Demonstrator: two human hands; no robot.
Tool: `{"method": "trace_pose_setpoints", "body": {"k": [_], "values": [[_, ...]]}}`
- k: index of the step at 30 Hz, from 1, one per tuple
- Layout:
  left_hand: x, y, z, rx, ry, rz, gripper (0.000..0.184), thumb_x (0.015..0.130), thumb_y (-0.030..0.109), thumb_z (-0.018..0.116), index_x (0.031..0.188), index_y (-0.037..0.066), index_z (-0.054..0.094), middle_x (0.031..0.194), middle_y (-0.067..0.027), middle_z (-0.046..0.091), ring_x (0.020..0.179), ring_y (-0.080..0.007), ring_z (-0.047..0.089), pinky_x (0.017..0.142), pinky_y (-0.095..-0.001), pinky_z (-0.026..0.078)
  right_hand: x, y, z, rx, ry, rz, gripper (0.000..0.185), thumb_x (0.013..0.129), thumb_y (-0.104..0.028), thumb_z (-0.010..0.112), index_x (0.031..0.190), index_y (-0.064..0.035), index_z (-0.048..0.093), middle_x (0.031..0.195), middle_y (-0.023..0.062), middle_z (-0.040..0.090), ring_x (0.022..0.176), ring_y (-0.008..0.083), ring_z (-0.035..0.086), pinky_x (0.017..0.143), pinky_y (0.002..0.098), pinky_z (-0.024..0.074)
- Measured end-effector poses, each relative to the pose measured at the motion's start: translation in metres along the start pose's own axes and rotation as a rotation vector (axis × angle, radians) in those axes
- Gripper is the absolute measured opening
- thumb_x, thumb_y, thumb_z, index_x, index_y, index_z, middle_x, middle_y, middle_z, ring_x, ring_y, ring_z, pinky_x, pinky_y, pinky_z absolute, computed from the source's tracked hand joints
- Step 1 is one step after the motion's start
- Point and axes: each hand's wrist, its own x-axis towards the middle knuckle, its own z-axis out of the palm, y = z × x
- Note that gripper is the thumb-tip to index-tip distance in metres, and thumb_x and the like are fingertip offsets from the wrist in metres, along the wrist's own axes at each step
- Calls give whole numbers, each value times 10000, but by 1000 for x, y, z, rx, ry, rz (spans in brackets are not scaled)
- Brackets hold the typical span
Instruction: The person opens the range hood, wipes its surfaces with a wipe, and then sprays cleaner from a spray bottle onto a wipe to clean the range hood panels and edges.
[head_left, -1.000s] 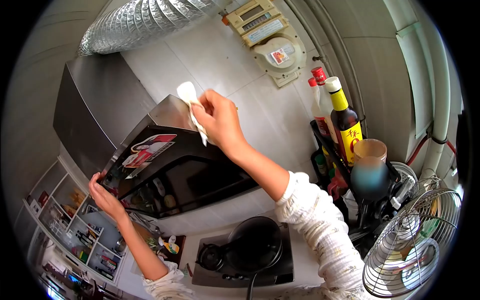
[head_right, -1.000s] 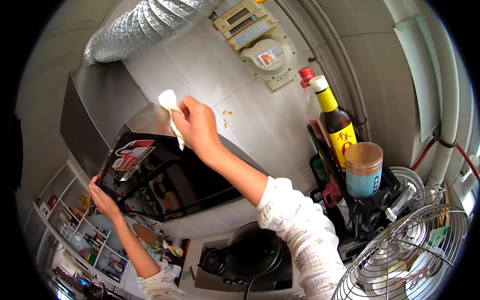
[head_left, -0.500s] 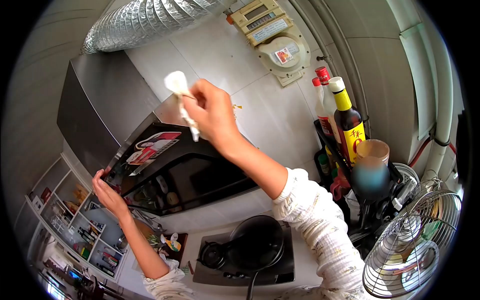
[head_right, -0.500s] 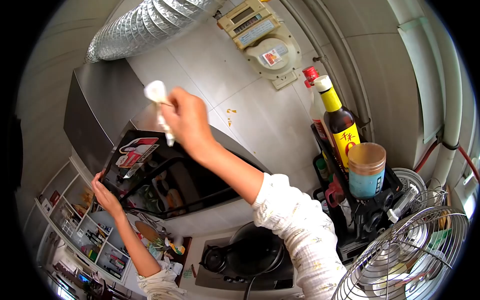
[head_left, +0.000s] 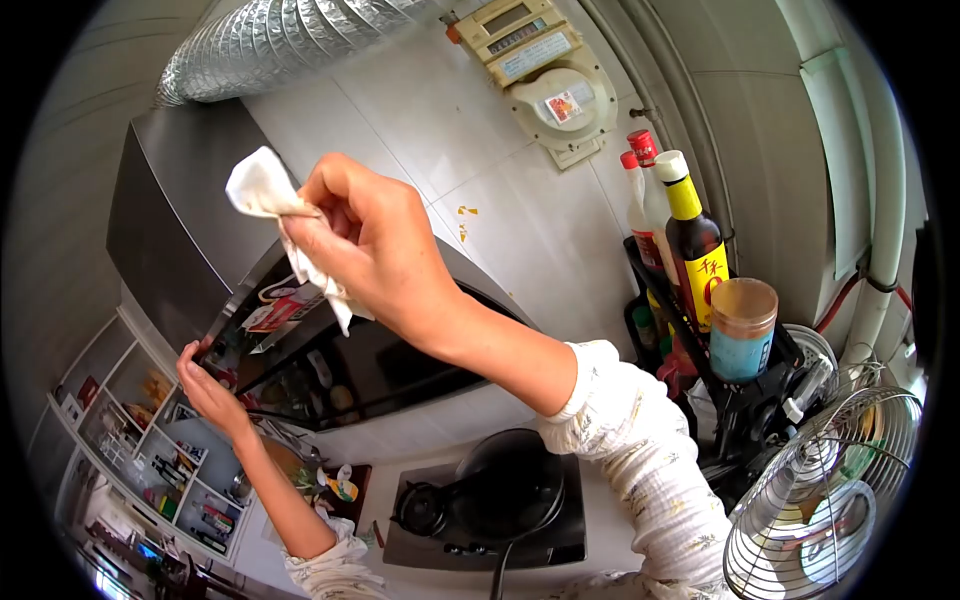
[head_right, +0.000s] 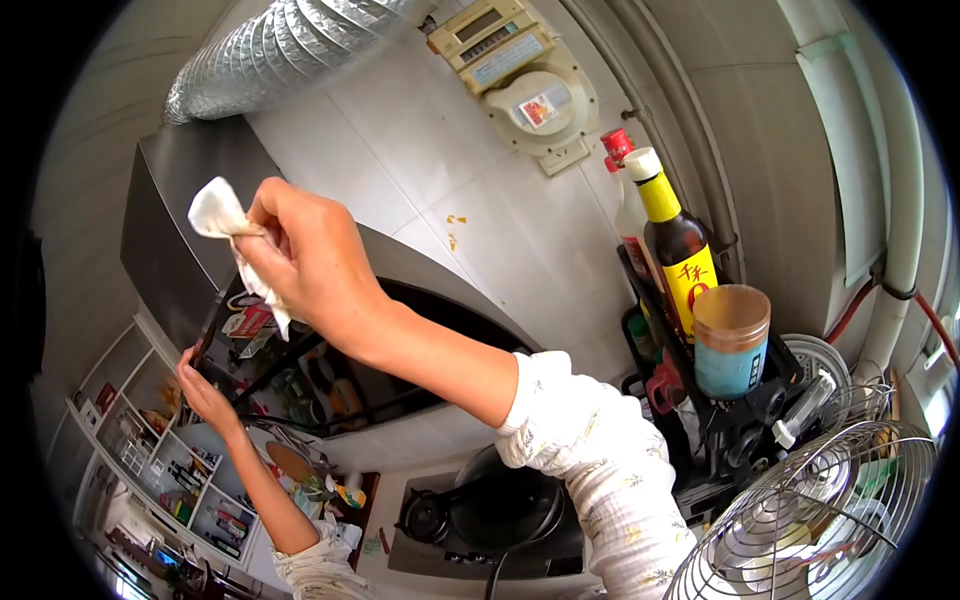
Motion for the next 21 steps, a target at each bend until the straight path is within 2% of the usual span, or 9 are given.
{"method": "trace_pose_setpoints", "body": {"k": [2, 6, 9, 11, 14, 16, 18, 21], "values": [[-1, -1, 0, 1, 1, -5, 386, 1001, 263, 309, 1051, -26, 560, 1035, -143, 602, 978, -271, 551, 925, -350, 369, -4, 13, -8, -102, 27, 69, 127, 789, -79, 633, 790, -2, 531, 606, 112, 538, 529, 177, 509, 509, 301, 409], [0, 0, 0, 27, 2, 10, 386, 1001, 262, 308, 1059, -24, 561, 1032, -144, 602, 976, -273, 551, 925, -352, 371, -42, 93, -53, -359, 169, 190, 159, 791, -95, 620, 770, -3, 492, 599, 131, 507, 527, 207, 461, 515, 328, 396], [0, -1, 1, 19, 9, -2, 383, 1000, 253, 308, 1060, -30, 559, 1032, -149, 601, 974, -274, 551, 925, -356, 372, -110, 145, -104, -613, 231, 367, 152, 796, -106, 618, 768, -15, 499, 609, 145, 523, 531, 277, 487, 525, 353, 408], [-1, -1, 3, 29, 23, 10, 381, 1000, 247, 308, 1057, -34, 559, 1030, -154, 599, 973, -276, 551, 923, -359, 374, -160, 171, -135, -731, 262, 560, 164, 793, -128, 634, 750, -15, 523, 608, 150, 547, 539, 285, 530, 533, 369, 421], [-1, -4, 2, 34, 30, 33, 377, 1001, 240, 308, 1065, -42, 550, 1027, -159, 599, 962, -264, 557, 917, -356, 383, -187, 185, -147, -725, 341, 696, 163, 787, -131, 641, 747, -17, 531, 624, 150, 566, 551, 287, 550, 538, 374, 428], [-2, -6, 3, 24, 34, 45, 377, 1002, 239, 307, 1071, -45, 545, 1029, -157, 600, 960, -254, 560, 914, -352, 389, -162, 171, -128, -712, 319, 602, 161, 797, -129, 643, 757, -16, 536, 620, 137, 569, 544, 260, 544, 549, 370, 434], [-2, -3, 4, 3, 31, 42, 384, 1006, 243, 299, 1078, -47, 540, 1040, -150, 600, 965, -238, 563, 916, -344, 395, -111, 123, -94, -550, 250, 451, 166, 799, -117, 644, 781, -14, 514, 622, 131, 535, 549, 208, 487, 546, 345, 426], [-1, -11, 4, 4, 10, 15, 403, 1010, 263, 289, 1085, -43, 541, 1056, -140, 601, 974, -228, 560, 925, -336, 390, -56, 74, -58, -322, 122, 209, 171, 796, -103, 630, 771, -6, 492, 616, 118, 511, 547, 193, 459, 528, 320, 397]]}}
